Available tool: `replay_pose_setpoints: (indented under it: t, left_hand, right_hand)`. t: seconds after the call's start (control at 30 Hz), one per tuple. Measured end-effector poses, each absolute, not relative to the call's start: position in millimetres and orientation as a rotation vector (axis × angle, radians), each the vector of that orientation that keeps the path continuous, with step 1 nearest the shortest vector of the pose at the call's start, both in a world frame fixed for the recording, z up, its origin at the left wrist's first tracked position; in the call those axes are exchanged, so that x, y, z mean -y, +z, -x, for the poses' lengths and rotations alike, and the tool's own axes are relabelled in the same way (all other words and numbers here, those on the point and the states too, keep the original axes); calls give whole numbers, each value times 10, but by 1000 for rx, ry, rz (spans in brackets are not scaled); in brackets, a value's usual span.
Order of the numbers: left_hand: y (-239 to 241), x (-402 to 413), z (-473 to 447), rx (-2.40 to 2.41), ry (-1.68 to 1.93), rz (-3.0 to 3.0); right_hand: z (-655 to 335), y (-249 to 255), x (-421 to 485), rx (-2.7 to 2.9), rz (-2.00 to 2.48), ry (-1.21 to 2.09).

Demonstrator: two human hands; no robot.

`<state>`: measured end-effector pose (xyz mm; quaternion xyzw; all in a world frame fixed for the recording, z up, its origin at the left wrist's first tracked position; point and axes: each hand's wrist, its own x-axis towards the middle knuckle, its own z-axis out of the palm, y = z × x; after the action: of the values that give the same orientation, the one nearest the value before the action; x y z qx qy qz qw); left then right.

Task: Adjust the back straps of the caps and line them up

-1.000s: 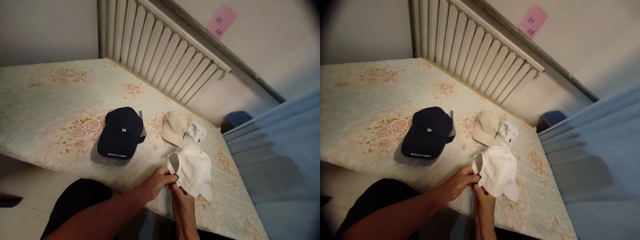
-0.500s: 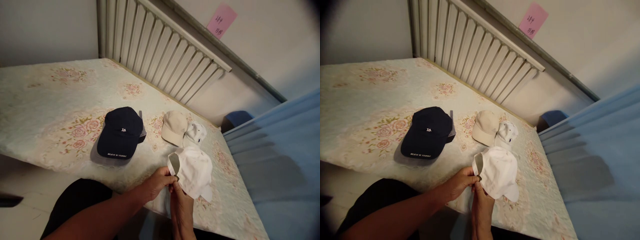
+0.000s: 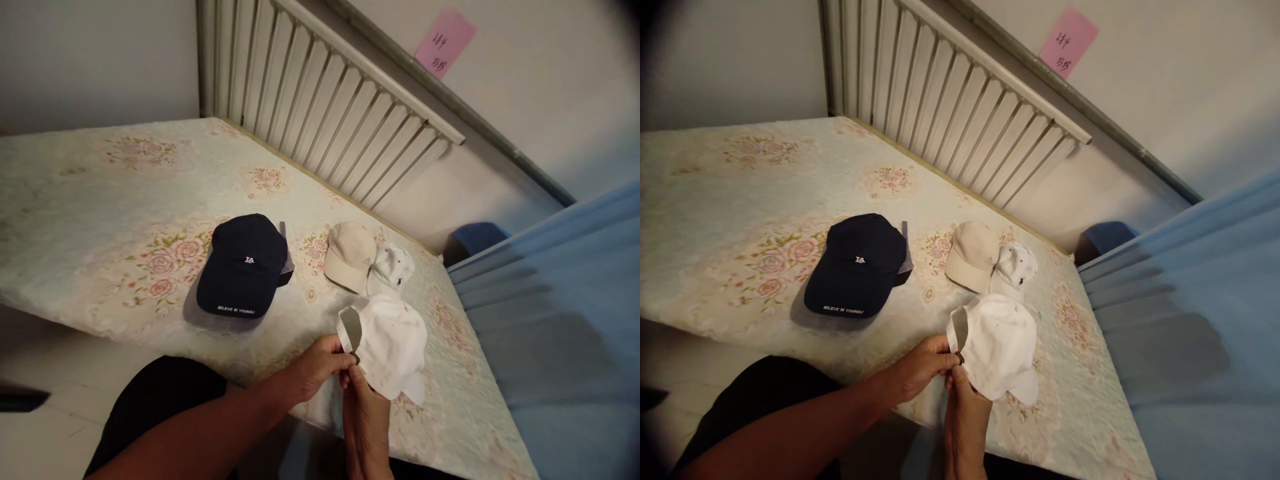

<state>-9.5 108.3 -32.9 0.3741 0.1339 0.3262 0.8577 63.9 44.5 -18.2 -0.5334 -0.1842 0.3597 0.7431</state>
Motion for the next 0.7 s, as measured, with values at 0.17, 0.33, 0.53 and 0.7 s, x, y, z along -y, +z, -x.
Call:
replay_pose_setpoints:
  t: [0.17,0.33,0.53,0.7]
  left_hand:
    - [-355,-1075,93,-250,671,-793]
    - [-345,-1100,103,-235,672,-689]
    - [-303,-1198,139,-244,702,-390]
    - [-317,-1190,151,-193,639,-394]
  right_hand:
    - [-679,-204,-435,417,1143,808]
    - [-720,-163,-430,468,1099,869]
    - [-729,-59,-377,425,1116,874]
    - [-775,-91,-332,377,1147,909]
